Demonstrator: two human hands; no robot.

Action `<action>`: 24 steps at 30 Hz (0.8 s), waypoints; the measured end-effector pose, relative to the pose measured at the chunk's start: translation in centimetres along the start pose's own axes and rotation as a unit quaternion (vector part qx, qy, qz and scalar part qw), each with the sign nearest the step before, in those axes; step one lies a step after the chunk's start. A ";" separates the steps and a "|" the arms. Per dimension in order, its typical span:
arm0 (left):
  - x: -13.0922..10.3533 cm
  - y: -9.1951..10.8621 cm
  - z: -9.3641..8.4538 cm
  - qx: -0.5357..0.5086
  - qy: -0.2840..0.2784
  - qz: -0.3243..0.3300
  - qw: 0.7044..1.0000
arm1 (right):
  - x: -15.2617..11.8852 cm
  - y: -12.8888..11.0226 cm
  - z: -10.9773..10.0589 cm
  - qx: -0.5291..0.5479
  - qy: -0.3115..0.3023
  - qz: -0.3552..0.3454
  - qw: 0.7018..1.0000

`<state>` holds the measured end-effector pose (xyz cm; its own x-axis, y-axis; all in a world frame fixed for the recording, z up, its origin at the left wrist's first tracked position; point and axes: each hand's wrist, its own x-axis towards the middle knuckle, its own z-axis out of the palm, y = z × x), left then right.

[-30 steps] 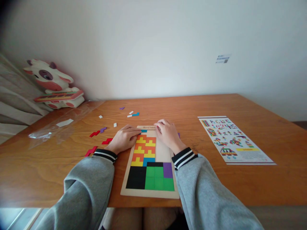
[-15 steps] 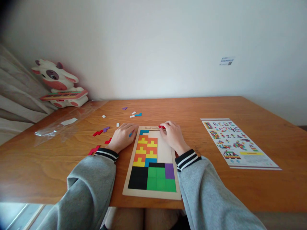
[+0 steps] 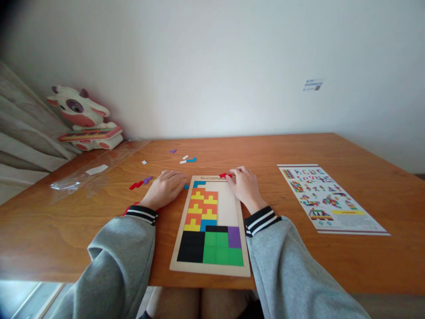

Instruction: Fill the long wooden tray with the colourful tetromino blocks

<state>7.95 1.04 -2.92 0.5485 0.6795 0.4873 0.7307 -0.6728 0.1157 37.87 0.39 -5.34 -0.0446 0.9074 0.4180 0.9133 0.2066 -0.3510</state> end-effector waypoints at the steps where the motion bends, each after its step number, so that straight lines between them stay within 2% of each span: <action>1: 0.2 0.5 -0.1 -0.009 -0.012 0.023 1.000 | 0.0 0.1 0.0 -0.001 -0.005 -0.001 1.000; 5: 0.2 0.6 -0.4 0.003 -0.025 0.035 0.999 | 0.4 1.0 -0.4 0.015 0.005 -0.007 1.000; 9: -0.4 -1.0 -0.6 0.038 0.013 -0.019 0.999 | 1.1 3.2 -1.0 0.055 0.056 0.026 0.997; 13: -1.0 -2.4 -0.4 0.050 0.026 -0.069 0.996 | 1.3 4.9 -1.2 0.074 0.055 0.075 0.993; 16: -1.3 -3.0 -0.1 0.054 0.009 -0.078 0.995 | 1.1 5.1 -1.5 0.092 0.019 0.087 0.992; 19: -1.3 -3.1 0.0 0.045 0.001 -0.076 0.996 | 0.9 5.2 -2.3 0.118 -0.058 0.069 0.989; 22: -1.2 -2.6 -0.2 0.020 -0.019 -0.047 0.999 | 0.8 5.9 -3.1 0.198 -0.151 0.074 0.966; 24: -1.0 -2.1 -0.3 0.002 -0.040 -0.027 0.999 | 0.9 6.5 -3.4 0.251 -0.176 0.096 0.947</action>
<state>5.67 1.67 -3.39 0.5381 0.7364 0.4100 0.7624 -0.6327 0.1358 45.14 1.26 -4.44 -0.1096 0.9935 0.0317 0.6145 0.0928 -0.7835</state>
